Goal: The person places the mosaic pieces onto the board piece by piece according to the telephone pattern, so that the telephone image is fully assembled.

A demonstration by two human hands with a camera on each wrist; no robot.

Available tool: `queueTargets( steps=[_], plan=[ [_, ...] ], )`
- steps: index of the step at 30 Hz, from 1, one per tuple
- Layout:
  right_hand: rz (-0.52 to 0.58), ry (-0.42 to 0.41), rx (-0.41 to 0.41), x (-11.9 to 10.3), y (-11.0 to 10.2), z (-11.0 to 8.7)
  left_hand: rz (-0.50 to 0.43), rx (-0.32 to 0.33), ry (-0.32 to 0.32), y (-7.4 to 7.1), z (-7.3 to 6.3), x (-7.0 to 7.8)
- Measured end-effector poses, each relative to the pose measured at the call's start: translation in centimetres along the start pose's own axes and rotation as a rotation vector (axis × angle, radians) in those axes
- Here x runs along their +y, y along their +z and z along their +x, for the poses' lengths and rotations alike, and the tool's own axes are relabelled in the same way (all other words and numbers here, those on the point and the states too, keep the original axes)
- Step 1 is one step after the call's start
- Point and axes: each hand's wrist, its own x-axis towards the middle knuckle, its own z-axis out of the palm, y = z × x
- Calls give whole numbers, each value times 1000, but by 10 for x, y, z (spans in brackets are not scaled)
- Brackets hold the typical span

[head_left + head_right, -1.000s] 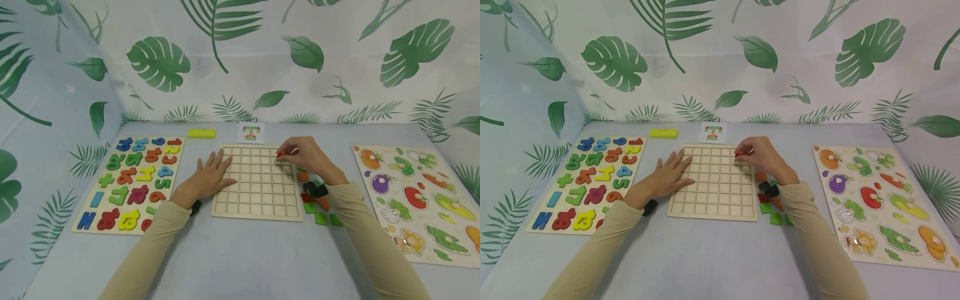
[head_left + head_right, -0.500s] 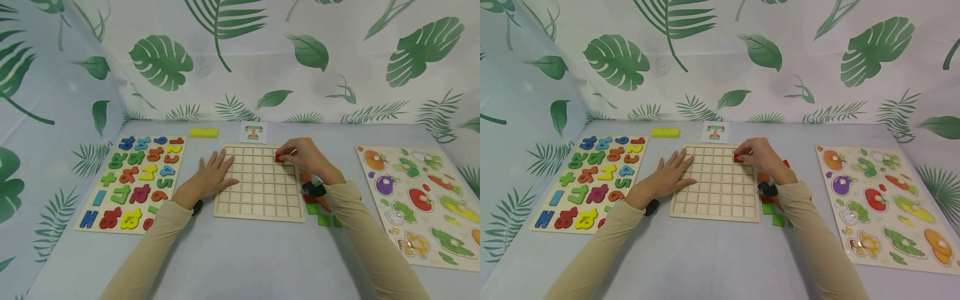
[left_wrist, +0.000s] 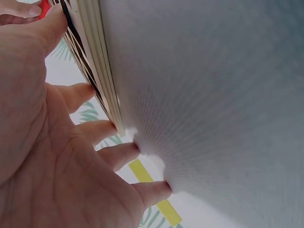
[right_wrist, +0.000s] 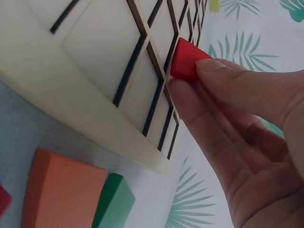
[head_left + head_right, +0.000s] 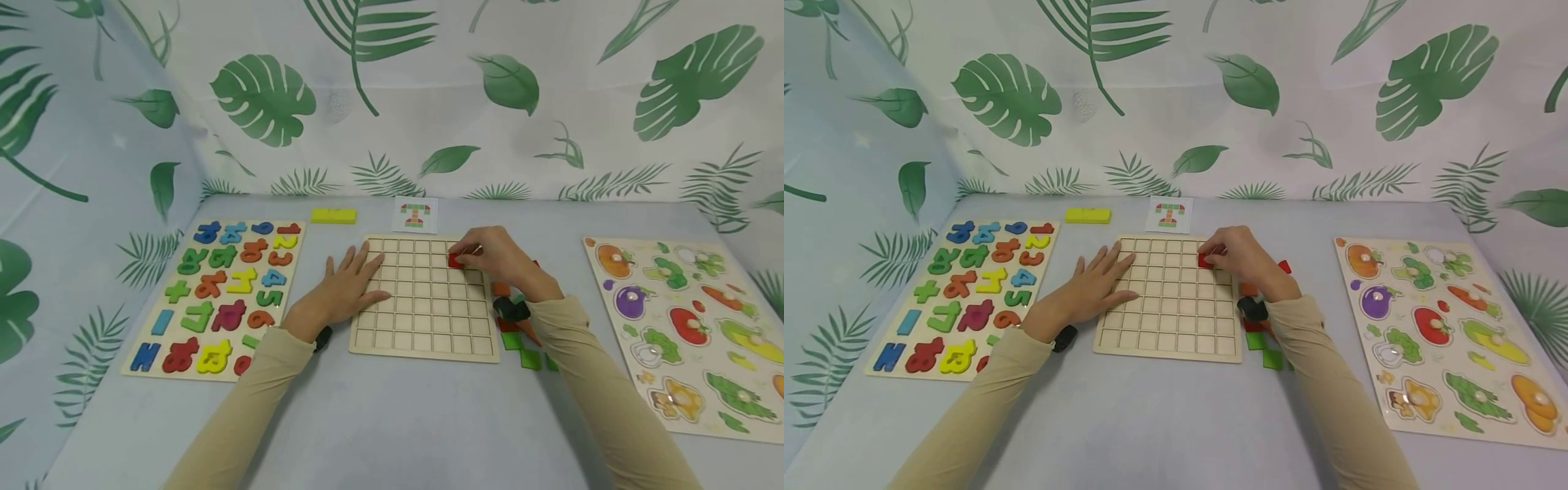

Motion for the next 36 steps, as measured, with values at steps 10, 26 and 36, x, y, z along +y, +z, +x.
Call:
queueTargets(
  steps=[10, 26, 36],
  plan=[
    [-76, 8, -3, -8, 2, 4, -2, -14, -7, -1, -2, 3],
    [-151, 66, -42, -19, 6, 8, -9, -12, -6, -1, -1, 3],
    [-187, 114, -60, -22, 8, 11, -9, -18, -7, -2, -1, 5]
  ],
)
